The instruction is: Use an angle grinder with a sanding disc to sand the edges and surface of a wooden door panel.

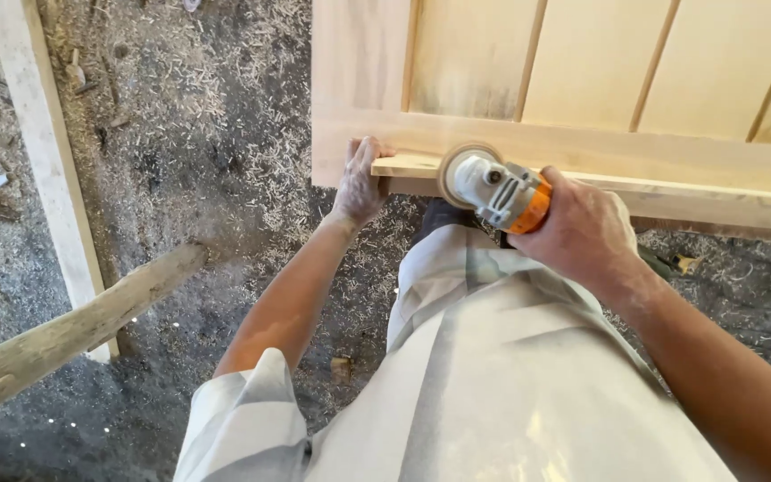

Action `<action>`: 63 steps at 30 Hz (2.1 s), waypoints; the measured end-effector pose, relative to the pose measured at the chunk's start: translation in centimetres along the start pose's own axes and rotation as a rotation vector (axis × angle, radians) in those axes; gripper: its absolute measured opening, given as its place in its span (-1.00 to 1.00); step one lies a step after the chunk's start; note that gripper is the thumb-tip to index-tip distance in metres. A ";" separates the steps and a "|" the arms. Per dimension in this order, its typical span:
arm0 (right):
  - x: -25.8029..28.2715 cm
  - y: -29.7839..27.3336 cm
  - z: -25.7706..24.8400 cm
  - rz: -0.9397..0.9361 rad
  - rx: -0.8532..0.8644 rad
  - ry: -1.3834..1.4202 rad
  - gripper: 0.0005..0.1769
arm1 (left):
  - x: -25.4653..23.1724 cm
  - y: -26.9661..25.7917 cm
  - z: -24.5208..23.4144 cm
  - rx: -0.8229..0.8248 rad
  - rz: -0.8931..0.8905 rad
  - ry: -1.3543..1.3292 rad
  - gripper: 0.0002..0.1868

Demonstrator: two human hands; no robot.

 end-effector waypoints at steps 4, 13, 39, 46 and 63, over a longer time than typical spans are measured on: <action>-1.3 -1.5 0.1 0.070 0.062 -0.018 -0.41 | -0.1 -0.2 -0.4 0.010 -0.045 -0.050 -0.70; 4.4 1.3 1.5 -0.082 0.076 0.120 -0.44 | 0.1 -0.2 0.0 -0.110 0.091 -0.023 -0.50; 1.9 -1.0 0.4 -0.029 0.044 0.052 -0.41 | -0.6 -0.2 -0.6 -0.062 0.033 -0.013 -0.73; -0.5 -1.6 0.7 0.007 0.079 0.102 -0.46 | -0.1 -0.4 0.0 -0.093 0.102 0.057 -0.78; -7.8 -2.9 1.2 0.070 0.047 0.061 -0.47 | -1.3 -0.2 -1.0 -0.093 0.114 0.077 -0.66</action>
Point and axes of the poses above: each hand's wrist, its own y-axis towards the middle knuckle, its own z-axis out of the palm, x = y × z, the point moved 7 cm from there along y, towards the middle knuckle, and after that the axes turned 7 degrees about x, right-handed, at the moved point
